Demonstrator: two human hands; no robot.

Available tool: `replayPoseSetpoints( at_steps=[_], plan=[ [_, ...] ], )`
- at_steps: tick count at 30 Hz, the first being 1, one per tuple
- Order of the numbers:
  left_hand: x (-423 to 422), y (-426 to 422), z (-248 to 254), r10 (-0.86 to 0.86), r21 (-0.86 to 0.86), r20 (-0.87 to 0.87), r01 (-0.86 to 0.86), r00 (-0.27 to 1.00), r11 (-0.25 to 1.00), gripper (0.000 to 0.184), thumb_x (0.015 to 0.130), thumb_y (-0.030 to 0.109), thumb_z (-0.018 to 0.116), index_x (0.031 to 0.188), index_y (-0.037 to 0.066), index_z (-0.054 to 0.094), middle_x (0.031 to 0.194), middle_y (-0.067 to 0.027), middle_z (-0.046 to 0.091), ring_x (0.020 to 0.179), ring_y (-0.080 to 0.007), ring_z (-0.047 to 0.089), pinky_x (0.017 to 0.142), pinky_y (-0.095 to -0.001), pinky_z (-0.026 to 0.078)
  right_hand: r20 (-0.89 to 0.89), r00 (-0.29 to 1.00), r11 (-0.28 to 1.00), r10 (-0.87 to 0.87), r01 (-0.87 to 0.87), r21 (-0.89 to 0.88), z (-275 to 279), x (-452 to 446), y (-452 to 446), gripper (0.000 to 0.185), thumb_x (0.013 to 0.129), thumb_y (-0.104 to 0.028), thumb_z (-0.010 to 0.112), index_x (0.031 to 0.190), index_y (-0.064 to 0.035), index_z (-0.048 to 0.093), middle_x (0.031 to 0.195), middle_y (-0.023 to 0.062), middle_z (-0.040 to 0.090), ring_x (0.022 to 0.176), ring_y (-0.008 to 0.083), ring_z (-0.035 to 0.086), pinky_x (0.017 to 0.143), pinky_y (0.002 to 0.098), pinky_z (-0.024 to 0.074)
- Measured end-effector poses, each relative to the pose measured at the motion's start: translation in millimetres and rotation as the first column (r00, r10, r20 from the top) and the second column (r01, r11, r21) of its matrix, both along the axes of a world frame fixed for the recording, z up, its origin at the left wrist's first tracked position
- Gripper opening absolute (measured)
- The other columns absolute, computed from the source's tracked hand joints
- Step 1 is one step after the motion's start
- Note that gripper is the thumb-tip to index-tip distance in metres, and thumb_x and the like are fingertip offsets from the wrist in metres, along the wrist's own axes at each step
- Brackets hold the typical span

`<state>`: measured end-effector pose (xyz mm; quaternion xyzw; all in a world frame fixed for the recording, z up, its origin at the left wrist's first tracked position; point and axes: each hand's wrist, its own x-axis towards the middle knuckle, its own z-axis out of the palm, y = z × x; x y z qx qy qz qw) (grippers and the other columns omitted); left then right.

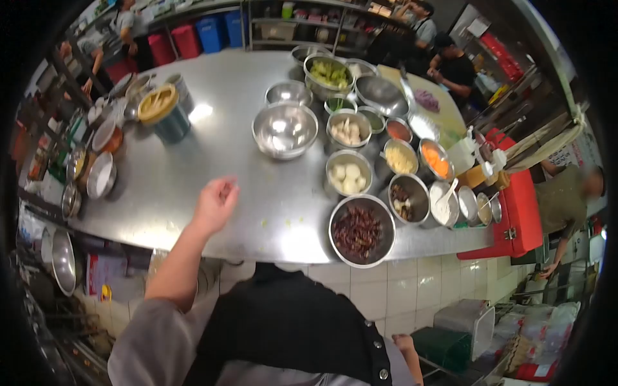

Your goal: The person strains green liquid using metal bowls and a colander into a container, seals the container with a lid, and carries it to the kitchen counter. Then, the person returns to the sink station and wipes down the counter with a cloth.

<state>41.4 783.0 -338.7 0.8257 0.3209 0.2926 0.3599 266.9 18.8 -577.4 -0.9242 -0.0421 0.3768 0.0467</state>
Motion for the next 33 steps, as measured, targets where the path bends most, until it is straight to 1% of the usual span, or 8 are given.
replayPoseSetpoints(
  at_steps=[3,6,9,21,24,25,28,33],
  plan=[
    [-2.7,-25.6,8.2,0.046,-0.067,0.029,-0.044,0.999,0.997,0.029,0.087,0.020,0.063,0.109,0.002,0.062,0.089,-0.0098,0.063,0.068,-0.0174,0.060,0.064,-0.0316,0.050,0.117,0.643,0.652,0.757,-0.755,-0.070,-18.9,23.3,-23.4,0.029,0.081,-0.030,0.060,0.095,-0.0051,0.064,0.094,0.0165,0.068,0.088,0.0276,0.068,0.076,0.0420,0.0521],
    [-11.8,-49.9,10.6,0.046,-0.086,-0.052,-0.050,0.998,0.995,0.030,0.087,0.021,0.062,0.111,0.002,0.062,0.091,-0.0092,0.063,0.067,-0.0175,0.059,0.065,-0.0312,0.050,-0.018,0.976,0.973,0.217,-0.214,0.086,-0.1,33.2,0.7,0.027,0.081,-0.027,0.059,0.095,-0.0044,0.064,0.091,0.0159,0.067,0.084,0.0270,0.067,0.074,0.0416,0.0516],
    [-16.1,-70.4,13.8,0.078,-0.050,-0.125,-0.085,0.989,0.995,0.031,0.087,0.021,0.062,0.112,0.003,0.062,0.091,-0.0083,0.062,0.068,-0.0173,0.058,0.066,-0.0307,0.050,-0.109,0.970,0.958,-0.219,0.235,0.164,16.9,36.5,27.2,0.025,0.081,-0.023,0.059,0.095,-0.0036,0.063,0.088,0.0153,0.066,0.081,0.0265,0.065,0.071,0.0412,0.0512],
    [93.2,129.2,49.7,0.231,0.241,-0.143,-0.192,0.962,0.951,0.051,0.084,0.036,0.063,0.125,0.006,0.055,0.103,-0.0168,0.064,0.096,-0.0305,0.062,0.085,-0.0390,0.049,-0.119,0.912,0.901,-0.394,0.408,0.145,34.2,-31.2,-21.3,0.017,0.081,-0.011,0.056,0.094,-0.0007,0.061,0.074,0.0129,0.060,0.067,0.0244,0.060,0.060,0.0396,0.0494],
    [154.4,194.5,47.1,0.192,0.239,-0.199,-0.143,0.961,0.961,0.053,0.084,0.037,0.060,0.126,0.006,0.054,0.114,-0.0200,0.062,0.106,-0.0342,0.060,0.091,-0.0407,0.047,0.055,0.938,0.932,0.343,-0.347,0.100,-10.1,-78.0,-83.5,0.016,0.081,-0.008,0.055,0.093,0.0001,0.060,0.071,0.0123,0.059,0.063,0.0239,0.059,0.057,0.0392,0.0490],
    [173.0,209.2,47.4,0.174,0.243,-0.217,-0.120,0.961,0.963,0.053,0.084,0.036,0.059,0.128,0.006,0.053,0.117,-0.0205,0.061,0.109,-0.0349,0.058,0.093,-0.0410,0.047,0.234,0.652,0.667,0.721,-0.745,0.022,-42.7,-102.9,-123.5,0.015,0.081,-0.007,0.055,0.093,0.0003,0.060,0.070,0.0121,0.059,0.062,0.0237,0.058,0.056,0.0391,0.0489],
    [235.6,247.2,41.9,0.111,0.240,-0.271,-0.044,0.956,0.970,0.056,0.084,0.034,0.057,0.133,0.007,0.049,0.124,-0.0212,0.058,0.115,-0.0363,0.056,0.098,-0.0416,0.045,-0.004,0.984,0.983,0.179,-0.179,0.043,4.5,-128.0,-55.3,0.016,0.081,-0.007,0.055,0.094,0.0003,0.060,0.070,0.0120,0.059,0.062,0.0234,0.058,0.057,0.0390,0.0489],
    [322.9,282.7,28.4,0.009,0.129,-0.349,0.039,0.937,0.991,0.060,0.084,0.030,0.056,0.139,0.010,0.043,0.125,-0.0201,0.059,0.117,-0.0359,0.055,0.100,-0.0419,0.043,-0.095,0.881,0.886,-0.463,0.463,-0.020,47.0,-157.7,27.6,0.017,0.081,-0.008,0.055,0.095,0.0002,0.060,0.071,0.0118,0.060,0.062,0.0230,0.058,0.058,0.0389,0.0491]
  ],
)
